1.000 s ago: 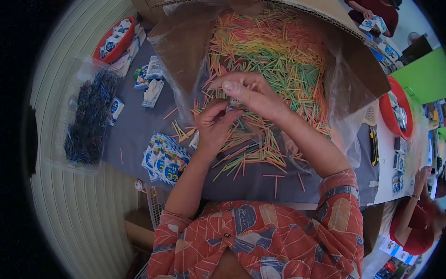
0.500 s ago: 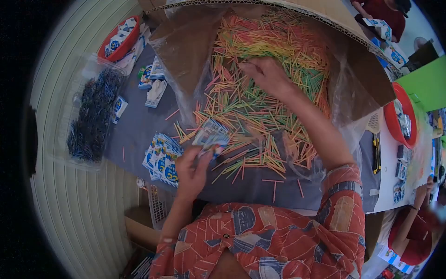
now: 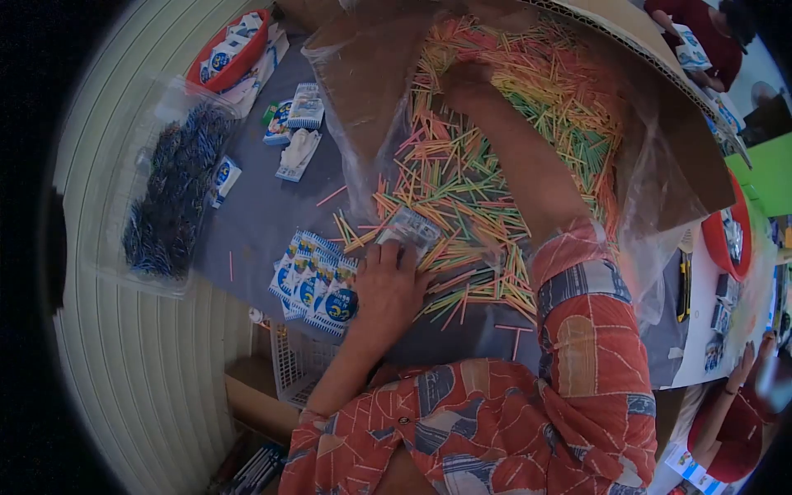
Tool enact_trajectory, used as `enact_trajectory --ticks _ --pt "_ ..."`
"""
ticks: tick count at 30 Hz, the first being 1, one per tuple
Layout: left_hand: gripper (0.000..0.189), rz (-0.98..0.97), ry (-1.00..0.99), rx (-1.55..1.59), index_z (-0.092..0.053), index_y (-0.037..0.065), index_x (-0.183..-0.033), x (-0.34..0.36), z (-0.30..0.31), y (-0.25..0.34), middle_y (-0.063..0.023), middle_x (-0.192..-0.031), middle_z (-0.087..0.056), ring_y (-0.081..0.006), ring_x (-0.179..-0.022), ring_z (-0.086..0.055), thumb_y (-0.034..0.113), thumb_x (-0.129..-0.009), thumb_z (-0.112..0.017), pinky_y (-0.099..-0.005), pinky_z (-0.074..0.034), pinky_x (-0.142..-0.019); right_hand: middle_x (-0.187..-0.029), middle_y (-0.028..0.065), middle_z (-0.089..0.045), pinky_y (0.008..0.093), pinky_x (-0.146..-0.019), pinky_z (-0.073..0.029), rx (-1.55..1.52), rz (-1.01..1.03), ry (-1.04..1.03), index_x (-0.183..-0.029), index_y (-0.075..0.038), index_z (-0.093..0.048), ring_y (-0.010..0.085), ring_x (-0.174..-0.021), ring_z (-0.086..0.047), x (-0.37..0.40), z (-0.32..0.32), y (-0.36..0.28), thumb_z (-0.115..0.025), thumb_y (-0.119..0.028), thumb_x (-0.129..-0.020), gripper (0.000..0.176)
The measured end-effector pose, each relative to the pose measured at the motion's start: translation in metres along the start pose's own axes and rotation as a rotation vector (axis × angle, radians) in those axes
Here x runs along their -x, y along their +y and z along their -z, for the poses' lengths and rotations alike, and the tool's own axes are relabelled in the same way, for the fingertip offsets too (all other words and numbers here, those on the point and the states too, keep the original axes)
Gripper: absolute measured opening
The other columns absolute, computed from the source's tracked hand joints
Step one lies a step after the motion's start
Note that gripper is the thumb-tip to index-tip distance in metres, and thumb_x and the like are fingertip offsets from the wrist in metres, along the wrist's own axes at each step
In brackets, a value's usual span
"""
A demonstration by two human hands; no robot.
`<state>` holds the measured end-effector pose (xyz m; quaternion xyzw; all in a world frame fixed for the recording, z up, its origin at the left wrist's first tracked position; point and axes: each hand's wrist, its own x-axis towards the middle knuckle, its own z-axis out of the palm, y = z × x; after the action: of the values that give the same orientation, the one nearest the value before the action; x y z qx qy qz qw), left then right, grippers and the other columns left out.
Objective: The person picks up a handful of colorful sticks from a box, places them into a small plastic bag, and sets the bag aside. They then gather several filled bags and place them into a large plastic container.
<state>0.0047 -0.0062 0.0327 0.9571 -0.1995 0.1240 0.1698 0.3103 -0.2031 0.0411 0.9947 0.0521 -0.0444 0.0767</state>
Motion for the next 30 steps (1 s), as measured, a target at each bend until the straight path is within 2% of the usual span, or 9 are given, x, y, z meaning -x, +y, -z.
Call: enact_trajectory --ticks 4,6,10,15,16,18,25,29,30 --pt "0.022 -0.062 0.025 -0.058 -0.064 0.0 -0.09 0.003 -0.024 -0.005 -0.0121 -0.092 -0.056 -0.0277 -0.086 -0.057 0.016 -0.076 -0.069 -0.0387 -0.049 -0.066 -0.108 0.0172 -0.069 0.0416 -0.078 -0.052 0.031 0.219 0.038 -0.111 -0.006 -0.069 0.0294 -0.098 -0.067 -0.002 -0.013 0.038 -0.061 -0.014 -0.082 0.032" --pt "0.019 -0.073 0.093 0.006 -0.065 0.0 -0.089 0.005 -0.026 -0.009 -0.0114 -0.088 -0.056 -0.0278 -0.082 -0.058 0.014 -0.076 -0.069 -0.0393 -0.049 -0.062 -0.102 0.0152 -0.069 0.0389 -0.079 -0.052 -0.433 0.377 0.344 -0.121 -0.006 -0.063 0.0269 -0.092 -0.067 -0.005 -0.016 0.062 -0.057 -0.01 -0.084 0.038" --pt "0.013 -0.096 0.269 0.171 -0.065 0.002 -0.088 0.004 -0.021 -0.01 -0.0093 -0.081 -0.057 -0.0294 -0.074 -0.059 0.008 -0.077 -0.066 -0.0408 -0.051 -0.059 -0.098 0.0138 -0.068 0.0386 -0.082 -0.051 -1.078 0.076 0.202 -0.128 -0.008 -0.058 0.026 -0.088 -0.066 0.031 -0.007 0.097 -0.053 -0.001 -0.083 0.046" --pt "0.015 -0.042 0.229 0.124 -0.067 0.003 -0.092 -0.003 -0.014 -0.004 -0.0103 -0.082 -0.058 -0.0315 -0.075 -0.06 0.006 -0.077 -0.066 -0.0428 -0.051 -0.063 -0.079 0.0057 -0.056 0.0319 -0.068 -0.048 -0.145 0.666 0.167 -0.115 -0.008 -0.063 0.0185 -0.077 -0.058 0.097 -0.008 0.072 -0.049 -0.004 -0.089 0.029" --pt "0.017 -0.038 0.187 0.088 -0.068 0.002 -0.094 -0.004 -0.012 -0.003 -0.0108 -0.084 -0.058 -0.0319 -0.076 -0.059 0.006 -0.077 -0.067 -0.0436 -0.051 -0.065 -0.079 0.0057 -0.056 0.0319 -0.068 -0.048 -0.146 0.662 0.164 -0.115 -0.008 -0.063 0.0185 -0.077 -0.058 0.089 -0.038 0.068 -0.049 -0.004 -0.089 0.029" --pt "0.018 0.008 0.122 0.215 -0.069 0.002 -0.095 -0.006 -0.011 -0.009 -0.011 -0.087 -0.058 -0.0325 -0.08 -0.059 0.007 -0.078 -0.067 -0.0446 -0.051 -0.066 -0.072 0.0023 -0.045 0.0281 -0.064 -0.044 0.797 0.576 0.275 -0.104 -0.011 -0.062 0.0161 -0.07 -0.051 0.073 -0.101 0.056 -0.046 -0.013 -0.094 0.02" --pt "0.015 -0.063 0.115 0.035 -0.072 0.002 -0.093 0.004 -0.022 -0.004 -0.012 -0.09 -0.06 -0.0342 -0.083 -0.06 0.01 -0.081 -0.068 -0.0441 -0.05 -0.07 -0.106 0.0064 -0.061 0.043 -0.071 -0.048 1.598 0.26 0.559 -0.122 -0.006 -0.057 0.0208 -0.092 -0.059 0.123 -0.031 0.053 -0.033 -0.028 -0.097 0.041" --pt "0.022 -0.003 0.092 0.279 -0.071 0.002 -0.095 0.002 -0.01 -0.01 -0.0119 -0.09 -0.06 -0.0328 -0.083 -0.06 0.006 -0.074 -0.067 -0.0442 -0.051 -0.07 -0.14 0.0068 -0.046 0.049 -0.076 -0.048 1.264 0.293 0.278 -0.128 -0.006 -0.058 0.0258 -0.121 -0.051 0.144 -0.02 0.065 -0.044 -0.019 -0.095 0.038" --pt "0.021 0.045 0.074 0.368 -0.07 0.002 -0.093 0.002 -0.009 -0.016 -0.0121 -0.09 -0.06 -0.0328 -0.083 -0.06 0.006 -0.073 -0.067 -0.0443 -0.051 -0.068 -0.128 0.0059 -0.053 0.0461 -0.075 -0.047 0.708 0.359 0.564 -0.12 -0.006 -0.062 0.024 -0.111 -0.055 0.149 -0.02 0.07 -0.051 -0.016 -0.094 0.03"
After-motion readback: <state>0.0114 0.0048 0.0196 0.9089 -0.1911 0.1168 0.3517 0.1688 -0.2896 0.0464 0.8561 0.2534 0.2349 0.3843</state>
